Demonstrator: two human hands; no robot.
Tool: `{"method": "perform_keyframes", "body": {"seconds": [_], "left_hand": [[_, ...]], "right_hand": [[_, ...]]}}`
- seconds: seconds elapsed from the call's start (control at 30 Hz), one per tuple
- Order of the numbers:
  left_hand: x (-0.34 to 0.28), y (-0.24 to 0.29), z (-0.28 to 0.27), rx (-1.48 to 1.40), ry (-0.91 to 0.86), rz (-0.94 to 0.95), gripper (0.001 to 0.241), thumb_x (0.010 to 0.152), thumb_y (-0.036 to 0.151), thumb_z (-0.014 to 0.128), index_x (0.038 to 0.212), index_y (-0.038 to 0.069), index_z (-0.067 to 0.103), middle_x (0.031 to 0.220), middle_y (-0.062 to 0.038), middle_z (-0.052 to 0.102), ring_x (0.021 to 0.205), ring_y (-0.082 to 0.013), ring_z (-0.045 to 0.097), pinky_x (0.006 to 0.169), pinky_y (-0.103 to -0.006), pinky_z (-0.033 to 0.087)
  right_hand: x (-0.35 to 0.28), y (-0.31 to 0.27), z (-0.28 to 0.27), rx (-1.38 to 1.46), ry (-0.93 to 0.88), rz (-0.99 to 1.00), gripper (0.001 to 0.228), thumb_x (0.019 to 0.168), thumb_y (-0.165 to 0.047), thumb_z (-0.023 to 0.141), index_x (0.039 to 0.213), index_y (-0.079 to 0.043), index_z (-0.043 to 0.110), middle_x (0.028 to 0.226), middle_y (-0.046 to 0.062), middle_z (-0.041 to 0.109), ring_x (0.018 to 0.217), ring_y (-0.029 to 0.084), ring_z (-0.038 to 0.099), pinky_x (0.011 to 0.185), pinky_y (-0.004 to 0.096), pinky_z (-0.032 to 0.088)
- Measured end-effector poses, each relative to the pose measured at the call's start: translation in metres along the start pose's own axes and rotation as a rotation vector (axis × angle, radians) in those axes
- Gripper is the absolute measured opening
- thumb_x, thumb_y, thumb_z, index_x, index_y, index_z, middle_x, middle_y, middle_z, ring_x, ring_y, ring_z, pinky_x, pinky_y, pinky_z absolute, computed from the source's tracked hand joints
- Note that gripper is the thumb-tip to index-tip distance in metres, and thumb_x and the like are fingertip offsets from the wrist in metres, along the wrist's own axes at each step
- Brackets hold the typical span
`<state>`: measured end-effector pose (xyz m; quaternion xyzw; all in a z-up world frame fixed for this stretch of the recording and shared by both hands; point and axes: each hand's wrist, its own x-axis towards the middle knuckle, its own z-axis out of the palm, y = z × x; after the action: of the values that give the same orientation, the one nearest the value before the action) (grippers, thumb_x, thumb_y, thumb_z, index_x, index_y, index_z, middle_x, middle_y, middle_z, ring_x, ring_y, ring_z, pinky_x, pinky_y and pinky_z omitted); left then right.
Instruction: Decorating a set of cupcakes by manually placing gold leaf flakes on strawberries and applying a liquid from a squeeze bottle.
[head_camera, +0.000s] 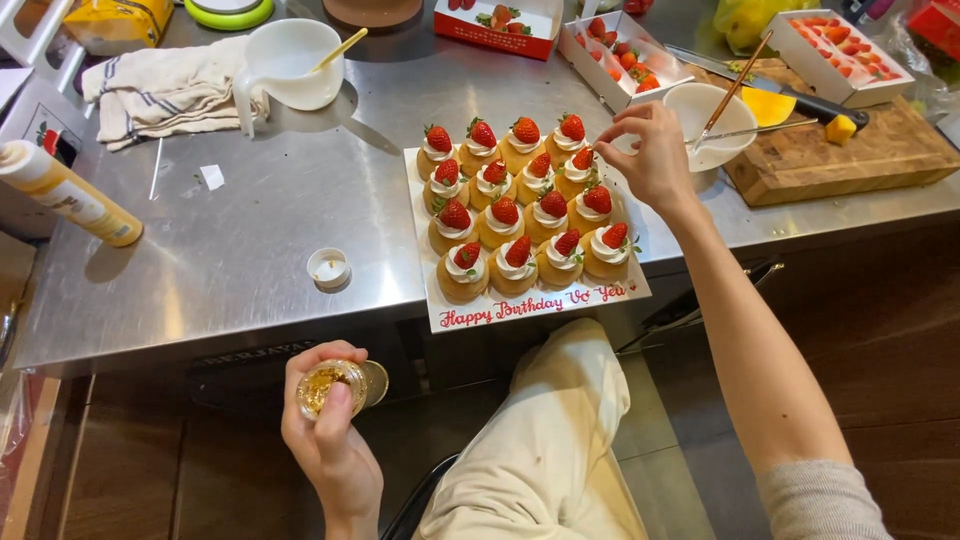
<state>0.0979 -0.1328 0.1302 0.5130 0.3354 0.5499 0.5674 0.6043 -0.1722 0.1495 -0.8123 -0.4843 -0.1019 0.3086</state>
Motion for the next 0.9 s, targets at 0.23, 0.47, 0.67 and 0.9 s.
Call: {"method": "perform_keyframes", "body": {"seconds": [0.23, 0.47, 0.67, 0.9], "left_hand": [[0.001, -0.003, 0.001, -0.003, -0.004, -0.007, 0.039, 0.099, 0.036, 0.062, 0.121, 0.004, 0.069, 0.117, -0.012, 0.073, 0.114, -0.0228, 0.071, 0.101, -0.0352, 0.057], [0.0, 0.0, 0.002, -0.006, 0.0, 0.001, 0.039, 0.099, 0.035, 0.063, 0.121, 0.004, 0.069, 0.117, -0.011, 0.073, 0.114, -0.0221, 0.071, 0.1, -0.0343, 0.057], [-0.002, 0.008, 0.008, 0.008, -0.013, 0.008, 0.038, 0.098, 0.036, 0.063, 0.118, 0.005, 0.071, 0.115, -0.009, 0.073, 0.105, -0.0185, 0.067, 0.09, -0.0317, 0.055], [-0.013, 0.017, 0.016, -0.013, -0.124, 0.035, 0.024, 0.103, 0.029, 0.065, 0.116, 0.009, 0.07, 0.109, -0.003, 0.07, 0.091, -0.0105, 0.064, 0.075, -0.0249, 0.052]], "right_hand": [[-0.001, 0.002, 0.002, -0.046, 0.013, 0.015, 0.014, 0.106, -0.024, 0.098, 0.11, -0.012, 0.093, 0.131, 0.016, 0.074, 0.126, 0.033, 0.061, 0.09, 0.046, 0.065], [-0.001, 0.0, -0.007, 0.024, 0.06, 0.033, 0.016, 0.113, -0.025, 0.09, 0.12, -0.01, 0.09, 0.131, 0.018, 0.074, 0.126, 0.033, 0.063, 0.092, 0.043, 0.065], [-0.05, -0.087, -0.048, 0.279, 0.406, -0.085, 0.014, 0.128, -0.013, 0.074, 0.127, -0.001, 0.08, 0.117, 0.016, 0.079, 0.1, 0.023, 0.073, 0.079, 0.031, 0.059], [-0.199, -0.296, -0.053, 1.068, -0.126, -0.019, 0.012, 0.109, 0.005, 0.072, 0.119, 0.006, 0.079, 0.12, 0.021, 0.077, 0.11, 0.027, 0.082, 0.104, 0.033, 0.075]]}}
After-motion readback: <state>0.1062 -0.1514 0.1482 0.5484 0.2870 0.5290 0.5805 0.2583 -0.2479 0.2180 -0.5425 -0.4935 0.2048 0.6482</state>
